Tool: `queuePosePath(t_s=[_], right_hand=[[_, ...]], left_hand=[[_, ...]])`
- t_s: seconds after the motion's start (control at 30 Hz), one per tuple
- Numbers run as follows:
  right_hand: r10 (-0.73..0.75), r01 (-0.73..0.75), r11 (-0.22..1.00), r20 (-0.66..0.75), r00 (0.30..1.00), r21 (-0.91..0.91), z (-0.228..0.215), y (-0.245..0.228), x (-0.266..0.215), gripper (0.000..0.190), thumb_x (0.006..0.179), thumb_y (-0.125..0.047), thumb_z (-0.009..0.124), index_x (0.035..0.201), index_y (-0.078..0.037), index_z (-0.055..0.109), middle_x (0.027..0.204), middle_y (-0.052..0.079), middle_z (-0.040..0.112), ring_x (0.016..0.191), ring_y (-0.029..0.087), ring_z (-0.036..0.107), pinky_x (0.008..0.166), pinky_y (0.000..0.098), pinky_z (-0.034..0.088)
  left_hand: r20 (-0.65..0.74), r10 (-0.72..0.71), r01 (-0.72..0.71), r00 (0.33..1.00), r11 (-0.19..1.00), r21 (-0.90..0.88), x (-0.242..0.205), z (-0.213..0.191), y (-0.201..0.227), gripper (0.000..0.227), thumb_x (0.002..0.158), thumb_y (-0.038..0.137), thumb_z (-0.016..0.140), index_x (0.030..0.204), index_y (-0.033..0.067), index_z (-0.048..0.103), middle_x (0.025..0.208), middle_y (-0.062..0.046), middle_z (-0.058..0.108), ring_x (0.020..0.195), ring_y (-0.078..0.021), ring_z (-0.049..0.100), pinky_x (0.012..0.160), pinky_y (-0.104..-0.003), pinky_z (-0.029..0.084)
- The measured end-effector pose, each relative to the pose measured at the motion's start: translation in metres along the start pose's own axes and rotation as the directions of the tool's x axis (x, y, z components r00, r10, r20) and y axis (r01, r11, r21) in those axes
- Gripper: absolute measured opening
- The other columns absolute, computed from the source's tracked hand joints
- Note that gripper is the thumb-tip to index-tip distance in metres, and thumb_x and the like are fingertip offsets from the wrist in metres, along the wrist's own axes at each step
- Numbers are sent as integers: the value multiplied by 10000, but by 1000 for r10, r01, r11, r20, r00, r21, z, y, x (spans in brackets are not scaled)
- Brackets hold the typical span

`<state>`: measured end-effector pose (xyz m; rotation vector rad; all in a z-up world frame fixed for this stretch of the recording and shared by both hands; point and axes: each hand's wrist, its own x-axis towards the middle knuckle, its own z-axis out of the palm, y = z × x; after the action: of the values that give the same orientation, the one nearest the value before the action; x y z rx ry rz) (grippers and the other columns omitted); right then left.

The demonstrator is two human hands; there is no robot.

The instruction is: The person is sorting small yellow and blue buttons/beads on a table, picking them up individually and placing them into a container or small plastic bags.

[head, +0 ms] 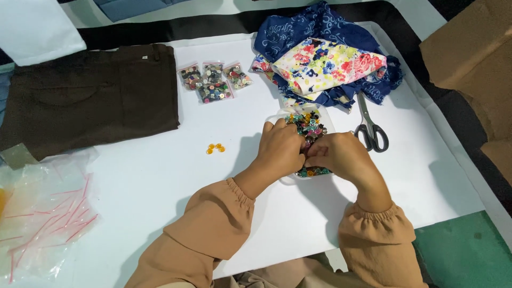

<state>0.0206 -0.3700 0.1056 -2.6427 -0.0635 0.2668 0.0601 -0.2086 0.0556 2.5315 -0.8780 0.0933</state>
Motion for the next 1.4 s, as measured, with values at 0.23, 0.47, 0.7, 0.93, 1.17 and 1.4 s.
queuePosePath(t_s=[0.23, 0.47, 0.7, 0.93, 1.17, 1.4], right_hand=[[2, -3, 995, -11, 1000, -98, 10, 8, 7, 169, 756, -208, 854, 905, -132, 835, 723, 58, 766, 740, 282, 751, 660, 370, 574], [-3, 1, 998, -40, 999, -64, 12, 13, 7, 206, 721, -175, 858, 905, -86, 828, 732, 100, 762, 723, 304, 749, 640, 380, 567], [-53, 58, 998, -119, 991, 38, 8, 12, 5, 226, 753, -157, 840, 932, -22, 810, 730, 143, 751, 687, 310, 733, 643, 387, 569], [-143, 188, 975, -314, 938, 116, 11, -22, 5, 212, 793, -141, 835, 964, -22, 797, 726, 131, 733, 672, 256, 713, 620, 343, 574], [-436, 484, 867, -285, 854, 124, 72, -68, 32, 188, 758, -156, 817, 943, -162, 787, 766, 68, 749, 743, 220, 735, 678, 328, 600], [-482, 537, 800, -247, 841, 268, 142, -85, 67, 185, 802, -57, 784, 986, -40, 772, 765, 138, 719, 703, 228, 707, 652, 335, 595]], left_hand=[[-32, -4, 2, 999, 999, -45, 2, 8, -5, 160, 712, 153, 799, 841, 60, 792, 814, -98, 643, 889, -256, 526, 806, -408, 327], [-90, 60, -64, 994, 997, -38, 0, 13, -8, 157, 763, 166, 776, 868, 51, 792, 797, -92, 623, 886, -250, 535, 808, -412, 350], [-292, 60, -83, 954, 994, -65, -7, 4, -7, 142, 838, 234, 722, 820, 108, 785, 734, -41, 587, 815, -209, 536, 769, -391, 388], [-450, 37, -75, 892, 995, -65, -41, -17, -33, 104, 812, 256, 731, 778, 160, 749, 692, 9, 567, 782, -214, 568, 738, -394, 446], [-386, -136, 156, 913, 988, 21, -114, -50, -92, 65, 889, 246, 696, 870, 202, 738, 706, 42, 601, 803, -202, 625, 787, -407, 515], [-216, -362, 377, 907, 926, 31, -153, -52, -133, 165, 968, 260, 621, 886, 181, 741, 670, 37, 634, 772, -177, 656, 780, -378, 531]])
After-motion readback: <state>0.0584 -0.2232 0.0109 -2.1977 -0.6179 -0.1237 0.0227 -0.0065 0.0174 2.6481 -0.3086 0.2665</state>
